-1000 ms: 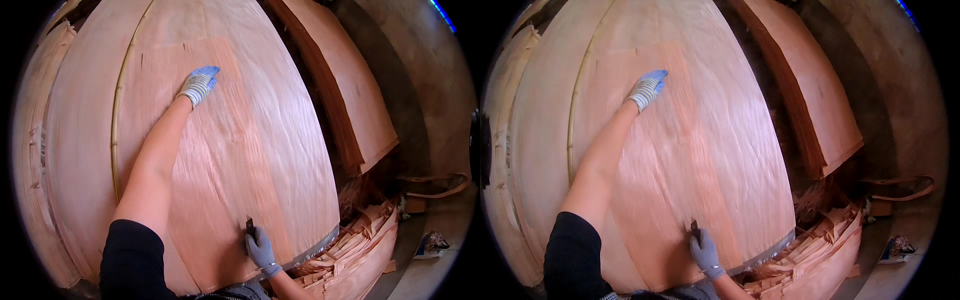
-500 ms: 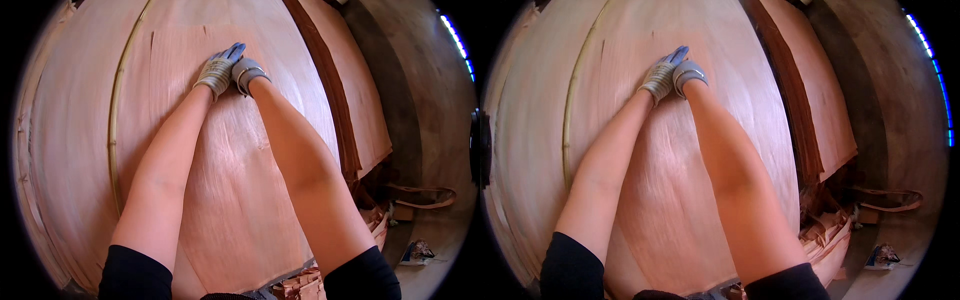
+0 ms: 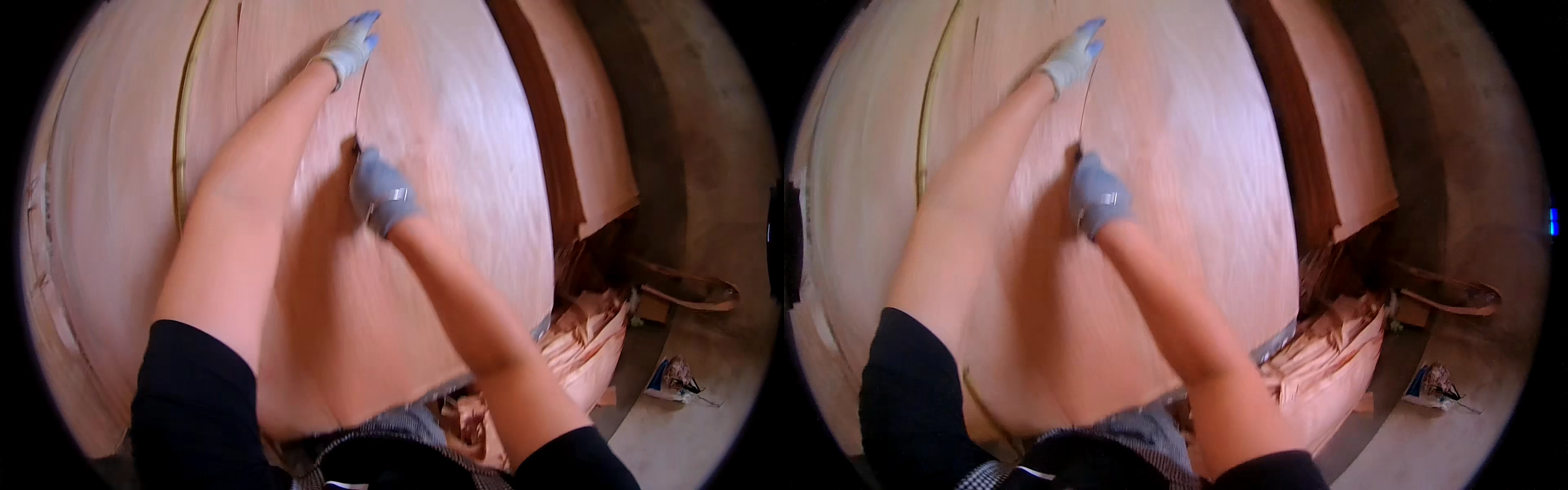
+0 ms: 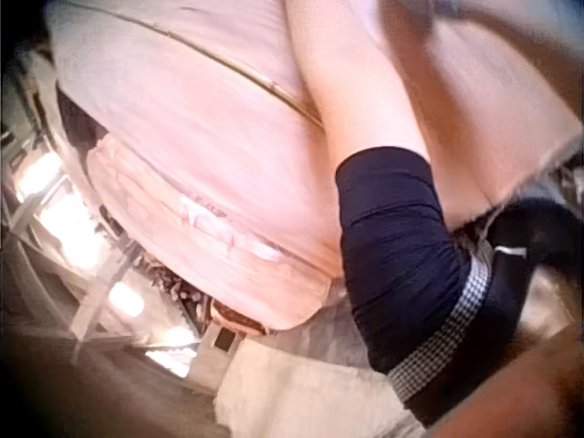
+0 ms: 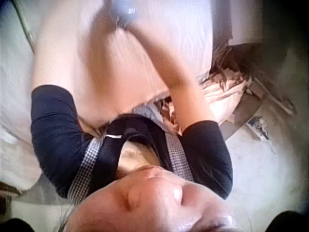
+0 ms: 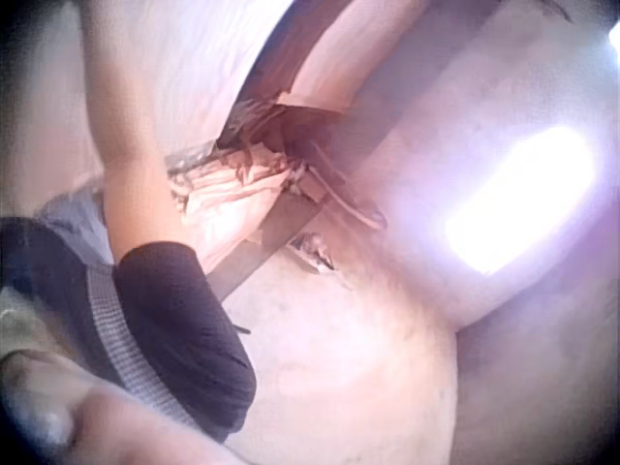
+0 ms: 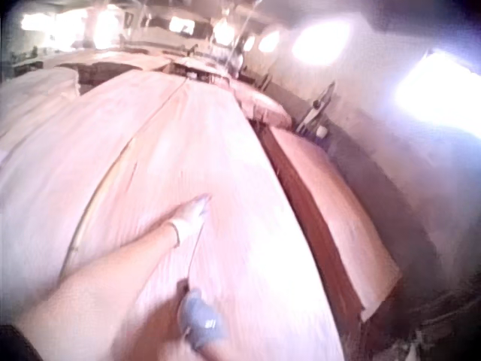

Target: The person sorts through large sheets of wood veneer, cutting away damaged sections with a small blade, applying pieces of adhesive tape to join or repair sheets, and stacking the finished veneer on a table.

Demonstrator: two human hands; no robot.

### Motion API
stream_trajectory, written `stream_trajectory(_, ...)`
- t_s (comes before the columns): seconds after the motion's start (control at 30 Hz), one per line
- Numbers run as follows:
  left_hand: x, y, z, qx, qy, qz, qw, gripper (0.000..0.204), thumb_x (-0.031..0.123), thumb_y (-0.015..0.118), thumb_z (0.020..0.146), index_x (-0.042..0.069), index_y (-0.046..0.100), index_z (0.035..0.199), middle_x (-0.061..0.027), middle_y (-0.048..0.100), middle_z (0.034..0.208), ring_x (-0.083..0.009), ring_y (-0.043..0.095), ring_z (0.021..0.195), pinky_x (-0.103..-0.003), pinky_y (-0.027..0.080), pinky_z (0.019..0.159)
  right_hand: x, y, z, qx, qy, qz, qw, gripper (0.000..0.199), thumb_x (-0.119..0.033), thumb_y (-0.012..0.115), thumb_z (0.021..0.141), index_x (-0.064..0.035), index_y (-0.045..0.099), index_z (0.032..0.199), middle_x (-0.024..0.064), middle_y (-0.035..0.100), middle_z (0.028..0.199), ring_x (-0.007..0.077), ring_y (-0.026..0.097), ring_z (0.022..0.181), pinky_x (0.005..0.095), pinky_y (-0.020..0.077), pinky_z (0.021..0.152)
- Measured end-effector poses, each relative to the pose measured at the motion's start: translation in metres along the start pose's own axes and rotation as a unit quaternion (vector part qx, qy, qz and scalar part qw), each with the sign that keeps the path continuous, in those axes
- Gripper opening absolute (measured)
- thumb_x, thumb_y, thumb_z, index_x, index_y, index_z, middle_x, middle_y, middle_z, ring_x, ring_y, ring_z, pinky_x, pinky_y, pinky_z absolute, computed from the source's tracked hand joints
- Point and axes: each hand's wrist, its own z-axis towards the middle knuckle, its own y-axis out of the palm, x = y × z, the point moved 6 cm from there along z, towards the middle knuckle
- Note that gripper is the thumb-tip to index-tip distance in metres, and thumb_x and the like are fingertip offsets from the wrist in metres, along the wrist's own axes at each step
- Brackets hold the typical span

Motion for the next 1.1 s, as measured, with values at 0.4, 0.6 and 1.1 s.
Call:
stream_trajectory(0.4, 0.135, 0.044, -0.139, -0.118, 0.158, 0.250, 0.948, 0.047, 0.034, 0.040, 0.095, 0.008, 0.042, 0.134, -0.0136, 0.042, 0.138, -0.0278, 0.036, 0.129, -0.038, 0.024, 0.110, 0.057, 0.055, -0.190, -0.067, 0.026, -0.049, 0.996, 0.018, -0.015, 0.038, 0.091, -0.0005, 0.042, 0.100, 0.0246, 0.064, 0.076, 0.0402, 0.063, 0.067, 0.0493, 0.0496, 0.059)
stream_trajectory(0.6, 0.131, 0.058, -0.141, -0.093, 0.167, 0.257, 0.947, 0.048, 0.035, 0.042, 0.093, 0.007, 0.044, 0.132, -0.0112, 0.040, 0.140, -0.0280, 0.034, 0.130, -0.038, 0.022, 0.110, 0.117, 0.108, -0.339, -0.051, 0.018, -0.107, 0.993, 0.017, -0.019, 0.049, 0.086, -0.0049, 0.043, 0.094, 0.0176, 0.060, 0.060, 0.0334, 0.060, 0.051, 0.0453, 0.0474, 0.043)
stream_trajectory(1.1, 0.079, 0.000, -0.023, 0.000, 0.012, 0.023, 1.000, 0.042, 0.023, 0.051, 0.088, 0.011, 0.050, 0.129, -0.0145, 0.045, 0.136, -0.0309, 0.042, 0.125, -0.041, 0.029, 0.107, 0.170, -0.128, -0.166, 0.259, -0.073, 0.013, 0.963, 0.013, -0.012, 0.051, 0.090, -0.0050, 0.050, 0.100, 0.0202, 0.056, 0.063, 0.0392, 0.056, 0.056, 0.0459, 0.0402, 0.045)
